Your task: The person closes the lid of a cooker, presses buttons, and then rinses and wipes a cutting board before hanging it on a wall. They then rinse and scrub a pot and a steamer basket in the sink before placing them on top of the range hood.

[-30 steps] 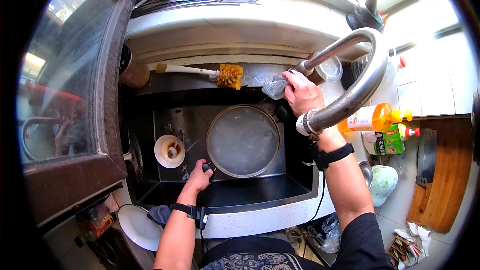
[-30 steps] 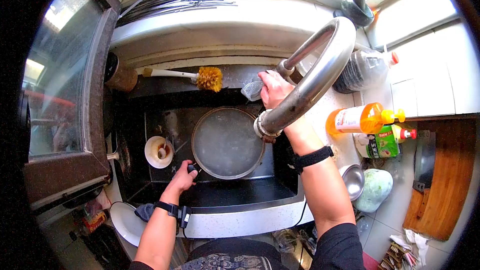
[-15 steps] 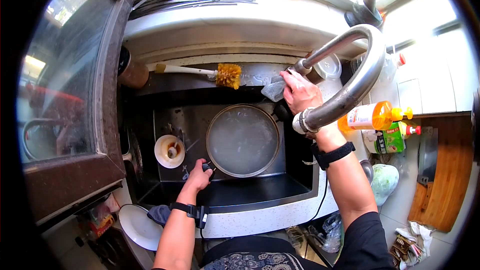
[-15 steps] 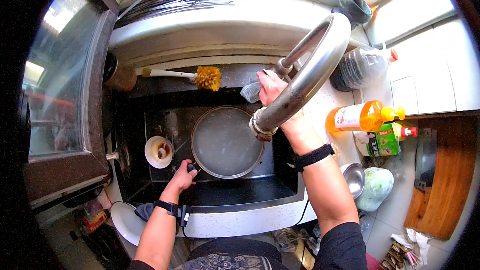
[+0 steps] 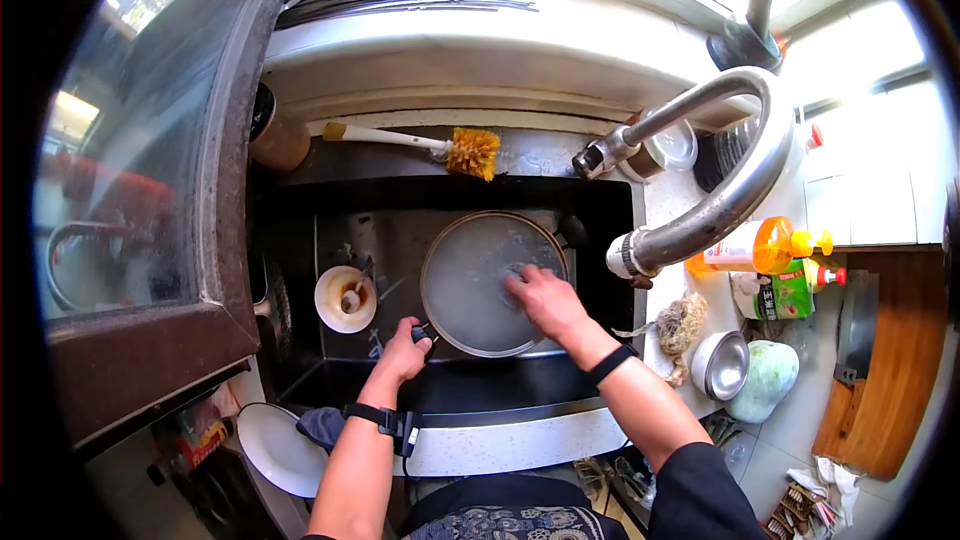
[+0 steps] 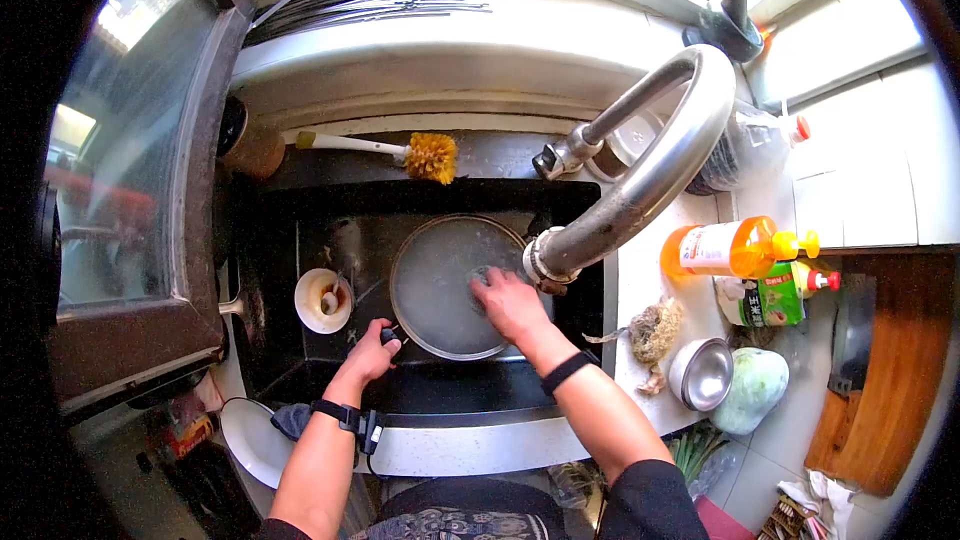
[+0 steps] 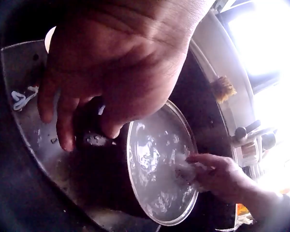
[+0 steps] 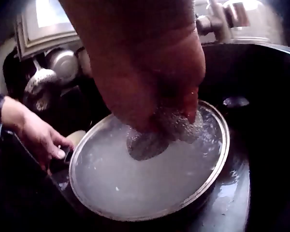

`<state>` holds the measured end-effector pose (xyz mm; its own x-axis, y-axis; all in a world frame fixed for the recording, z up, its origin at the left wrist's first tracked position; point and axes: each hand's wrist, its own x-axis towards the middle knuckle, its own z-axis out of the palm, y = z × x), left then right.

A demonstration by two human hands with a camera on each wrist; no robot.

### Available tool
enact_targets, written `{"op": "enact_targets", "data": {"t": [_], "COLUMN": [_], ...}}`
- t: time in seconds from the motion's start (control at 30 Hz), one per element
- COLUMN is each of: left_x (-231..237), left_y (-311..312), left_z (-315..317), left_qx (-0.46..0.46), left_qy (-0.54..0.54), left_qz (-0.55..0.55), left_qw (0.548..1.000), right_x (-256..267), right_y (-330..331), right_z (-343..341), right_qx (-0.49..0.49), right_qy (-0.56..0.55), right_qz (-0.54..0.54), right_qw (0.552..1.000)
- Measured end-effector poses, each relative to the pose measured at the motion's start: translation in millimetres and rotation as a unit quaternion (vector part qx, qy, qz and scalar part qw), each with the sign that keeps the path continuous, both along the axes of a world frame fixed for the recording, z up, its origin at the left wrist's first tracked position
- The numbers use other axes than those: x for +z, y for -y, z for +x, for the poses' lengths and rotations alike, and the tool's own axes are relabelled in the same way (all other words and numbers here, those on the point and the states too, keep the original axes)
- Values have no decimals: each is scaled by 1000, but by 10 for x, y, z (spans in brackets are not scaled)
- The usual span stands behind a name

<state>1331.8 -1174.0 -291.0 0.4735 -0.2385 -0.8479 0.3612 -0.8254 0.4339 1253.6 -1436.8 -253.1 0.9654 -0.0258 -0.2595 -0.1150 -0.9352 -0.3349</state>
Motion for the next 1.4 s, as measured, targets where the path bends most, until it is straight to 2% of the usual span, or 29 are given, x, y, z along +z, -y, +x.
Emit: {"op": "enact_targets", "data": {"t": [0.13, 0.27, 0.33, 0.43, 0.53, 0.63, 0.73, 0.9, 1.0, 1.17, 1.4], "left_x": [-205, -44, 32, -81, 5, 321, 498, 804, 1040, 1325, 1364], "left_y": [-86, -12, 6, -55, -28, 66, 137, 308, 391, 447, 466], "left_z": [-53, 12, 37, 62, 75, 57, 8, -77, -72, -21, -77], "left_qx": [-14, 16, 31, 34, 23, 31, 17, 47, 112, 124, 138], "left_qy": [47, 31, 31, 5, -7, -24, -53, -134, -143, -108, -103], "left_qz": [7, 16, 14, -1, -20, -43, -71, -125, -165, -156, -148], "left_qw": [999, 999, 999, 999, 1000, 998, 996, 982, 969, 974, 974], "right_x": [-369, -505, -527, -475, -498, -378, -243, -8, 167, 188, 322], "right_y": [-60, -230, -373, -599, -692, -648, -576, -465, -461, -587, -647], "right_z": [-35, -114, -60, 34, 123, 127, -31, -269, -304, -325, -299], "right_qx": [31, 53, 69, 19, -52, -83, -87, -131, -148, -169, -200], "right_qy": [-185, -259, -320, -344, -300, -271, -248, -230, -214, -196, -174], "right_qz": [-103, -61, 1, 91, 219, 274, 292, 339, 373, 415, 456], "right_qw": [977, 962, 945, 934, 927, 919, 919, 903, 891, 872, 850]}}
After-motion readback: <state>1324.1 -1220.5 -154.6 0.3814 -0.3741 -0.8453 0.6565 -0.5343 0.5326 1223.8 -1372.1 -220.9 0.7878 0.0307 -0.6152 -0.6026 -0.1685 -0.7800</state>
